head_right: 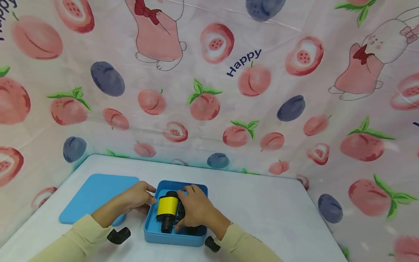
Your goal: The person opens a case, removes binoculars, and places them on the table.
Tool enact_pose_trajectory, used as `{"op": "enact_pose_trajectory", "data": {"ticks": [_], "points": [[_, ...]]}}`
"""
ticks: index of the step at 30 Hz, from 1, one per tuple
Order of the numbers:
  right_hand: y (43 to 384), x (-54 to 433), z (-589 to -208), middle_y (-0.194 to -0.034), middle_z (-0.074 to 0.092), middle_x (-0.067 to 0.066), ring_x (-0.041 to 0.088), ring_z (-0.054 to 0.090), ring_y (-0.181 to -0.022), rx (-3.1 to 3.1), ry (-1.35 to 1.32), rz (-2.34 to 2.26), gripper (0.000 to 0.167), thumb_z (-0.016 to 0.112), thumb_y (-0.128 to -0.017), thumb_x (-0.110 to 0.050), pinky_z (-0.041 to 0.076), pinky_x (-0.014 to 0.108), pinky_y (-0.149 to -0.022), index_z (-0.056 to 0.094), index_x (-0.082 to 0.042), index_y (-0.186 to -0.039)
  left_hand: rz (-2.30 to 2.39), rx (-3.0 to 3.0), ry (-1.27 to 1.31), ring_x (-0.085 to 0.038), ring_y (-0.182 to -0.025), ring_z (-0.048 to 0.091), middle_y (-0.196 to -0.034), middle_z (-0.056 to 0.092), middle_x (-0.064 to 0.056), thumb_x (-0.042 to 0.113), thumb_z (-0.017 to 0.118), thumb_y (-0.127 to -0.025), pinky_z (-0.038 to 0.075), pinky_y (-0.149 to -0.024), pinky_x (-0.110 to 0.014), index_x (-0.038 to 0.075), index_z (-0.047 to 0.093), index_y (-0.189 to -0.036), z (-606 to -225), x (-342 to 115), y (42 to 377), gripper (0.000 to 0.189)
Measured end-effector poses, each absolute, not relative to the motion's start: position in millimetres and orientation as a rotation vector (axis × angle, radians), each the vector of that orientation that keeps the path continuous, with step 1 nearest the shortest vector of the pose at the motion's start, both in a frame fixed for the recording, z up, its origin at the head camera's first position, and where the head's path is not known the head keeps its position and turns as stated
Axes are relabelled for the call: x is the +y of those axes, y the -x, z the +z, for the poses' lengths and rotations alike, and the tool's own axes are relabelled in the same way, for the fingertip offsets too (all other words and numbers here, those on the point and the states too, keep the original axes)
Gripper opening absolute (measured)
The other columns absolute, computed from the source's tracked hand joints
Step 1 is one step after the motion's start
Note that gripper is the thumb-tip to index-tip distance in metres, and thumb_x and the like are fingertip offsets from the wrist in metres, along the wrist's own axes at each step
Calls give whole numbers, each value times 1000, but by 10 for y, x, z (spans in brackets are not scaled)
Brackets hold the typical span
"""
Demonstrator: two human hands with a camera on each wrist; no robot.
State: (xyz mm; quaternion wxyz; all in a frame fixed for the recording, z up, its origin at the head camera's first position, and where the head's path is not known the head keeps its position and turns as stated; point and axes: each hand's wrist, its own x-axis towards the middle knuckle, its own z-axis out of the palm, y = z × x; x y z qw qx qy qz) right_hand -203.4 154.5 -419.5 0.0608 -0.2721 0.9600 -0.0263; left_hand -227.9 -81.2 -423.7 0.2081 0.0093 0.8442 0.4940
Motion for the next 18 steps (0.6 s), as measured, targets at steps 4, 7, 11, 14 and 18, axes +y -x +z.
{"op": "enact_pose_trajectory", "data": {"ticks": [4, 7, 11, 14, 18], "points": [[2083, 1572, -4257, -158, 49, 6, 29, 44, -147, 2905, 875, 44, 118, 83, -67, -77, 42, 50, -121, 43, -16, -159, 1347, 2376, 13, -31, -83, 78, -128, 63, -34, -4, 63, -99, 66, -70, -44, -16, 46, -144, -4263, -779, 2290, 50], [2104, 1578, -4279, -159, 49, 3, 27, 44, -147, 2884, 872, 72, 118, 82, -67, -78, 43, 48, -122, 42, -17, -160, 1325, 2394, 36, -29, -81, 77, -127, 64, -33, -3, 63, -99, 66, -68, -43, -15, 47, -145, -4263, -758, 2297, 50], [2104, 1582, -4290, -157, 51, 3, 25, 46, -146, 2865, 867, 98, 116, 82, -69, -77, 39, 46, -124, 42, -17, -159, 1321, 2399, 65, -27, -80, 76, -125, 65, -32, -2, 63, -99, 66, -67, -41, -14, 47, -146, -4250, -742, 2294, 51], [2103, 1573, -4300, -154, 55, 2, 24, 48, -144, 2867, 880, 123, 112, 82, -71, -75, 36, 45, -126, 45, -15, -157, 1322, 2403, 81, -25, -80, 75, -122, 66, -30, -1, 64, -99, 66, -67, -41, -13, 47, -146, -4247, -742, 2287, 51], [2107, 1549, -4325, -151, 58, 1, 23, 50, -142, 2862, 890, 146, 107, 82, -73, -74, 37, 48, -126, 48, -14, -155, 1312, 2413, 72, -26, -82, 75, -122, 67, -31, -2, 65, -98, 66, -67, -41, -14, 49, -145, -4253, -746, 2280, 51]]}}
